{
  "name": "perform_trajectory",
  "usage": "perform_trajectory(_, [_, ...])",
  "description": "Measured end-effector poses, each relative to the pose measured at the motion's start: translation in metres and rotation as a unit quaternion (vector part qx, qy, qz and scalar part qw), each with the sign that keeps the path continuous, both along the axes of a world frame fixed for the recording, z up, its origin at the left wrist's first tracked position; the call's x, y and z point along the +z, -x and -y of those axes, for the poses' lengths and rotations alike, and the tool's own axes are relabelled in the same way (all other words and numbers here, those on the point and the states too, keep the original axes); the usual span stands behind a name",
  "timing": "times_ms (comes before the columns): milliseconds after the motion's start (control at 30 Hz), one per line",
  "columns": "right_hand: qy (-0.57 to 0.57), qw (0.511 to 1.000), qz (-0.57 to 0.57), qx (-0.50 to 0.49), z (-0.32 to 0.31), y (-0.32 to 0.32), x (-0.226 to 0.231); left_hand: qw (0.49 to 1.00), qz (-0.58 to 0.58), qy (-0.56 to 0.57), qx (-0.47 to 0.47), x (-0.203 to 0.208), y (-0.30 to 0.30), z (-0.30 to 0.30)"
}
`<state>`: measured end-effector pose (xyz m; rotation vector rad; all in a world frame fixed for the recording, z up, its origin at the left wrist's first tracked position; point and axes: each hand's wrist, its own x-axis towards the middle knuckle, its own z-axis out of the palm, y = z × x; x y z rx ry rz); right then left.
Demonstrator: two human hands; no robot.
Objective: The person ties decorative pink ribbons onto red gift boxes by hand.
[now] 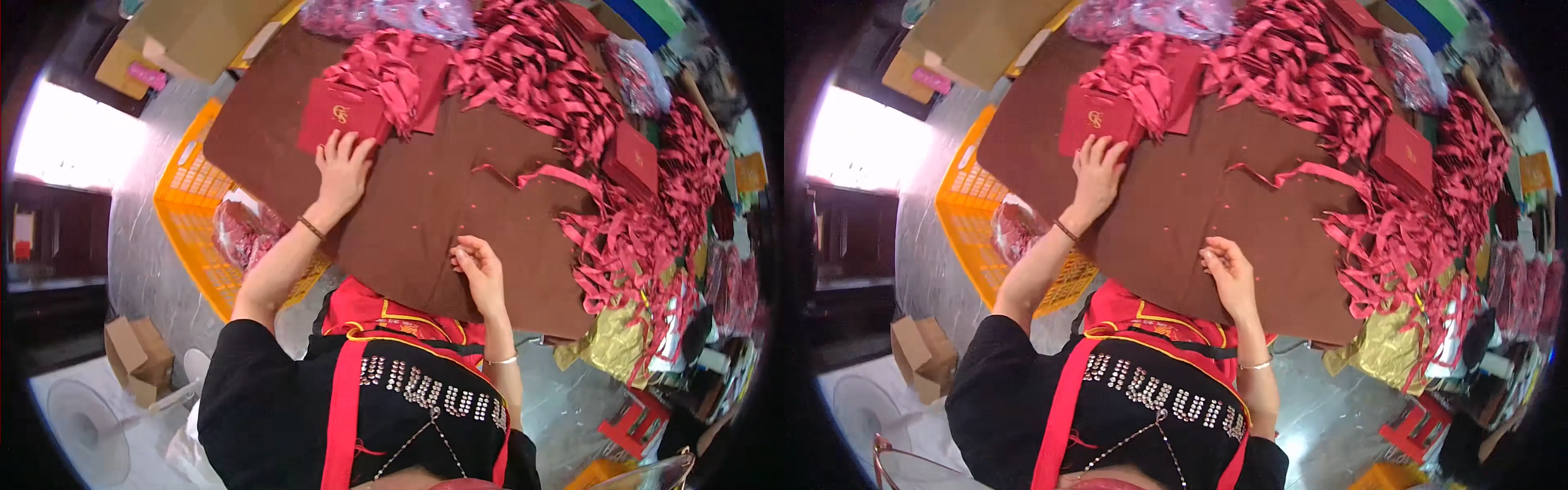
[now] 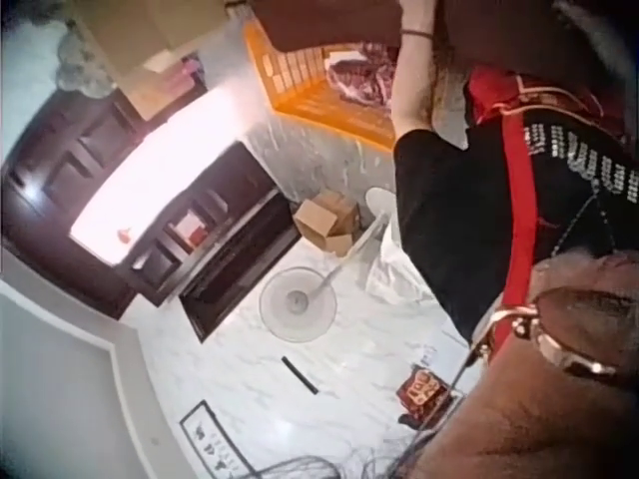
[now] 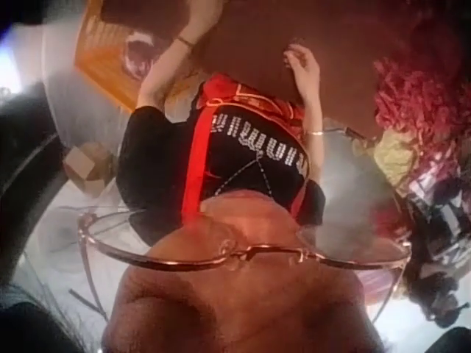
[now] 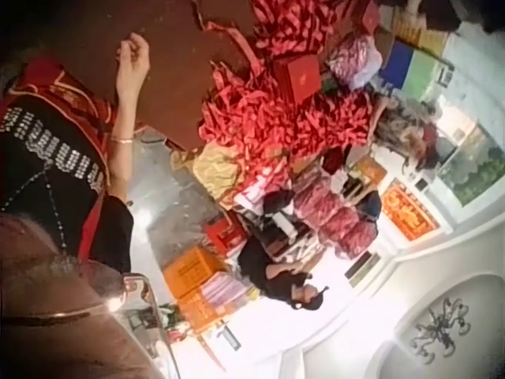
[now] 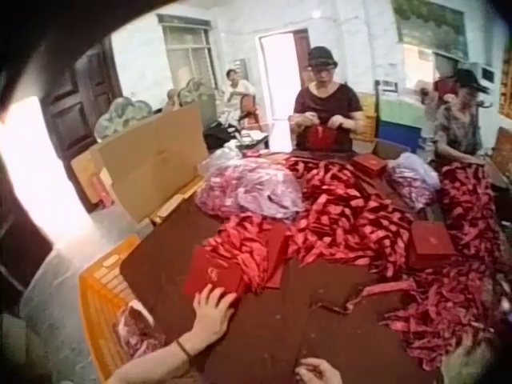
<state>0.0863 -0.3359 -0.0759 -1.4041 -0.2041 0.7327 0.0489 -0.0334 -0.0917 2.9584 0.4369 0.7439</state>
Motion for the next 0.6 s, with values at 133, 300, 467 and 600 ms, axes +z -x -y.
perform_trajectory(133, [-0.013, 1.0, -0.006, 0.014, 0.0, -0.001, -0.006, 0.998, 0.02, -0.022, -0.059, 0.008, -0.04, -0.037])
perform_trajectory(300, [0.021, 0.999, 0.029, -0.016, 0.023, 0.007, -0.006, 0.997, 0.053, -0.05, -0.032, 0.003, -0.055, -0.041])
perform_trajectory(467, [0.004, 0.997, -0.014, -0.076, 0.054, 0.007, -0.007, 0.998, 0.055, -0.032, -0.026, 0.006, -0.03, -0.036])
perform_trajectory(600, [0.004, 0.993, -0.032, -0.114, 0.076, -0.001, -0.008, 0.996, 0.073, 0.009, -0.057, 0.009, -0.032, -0.03])
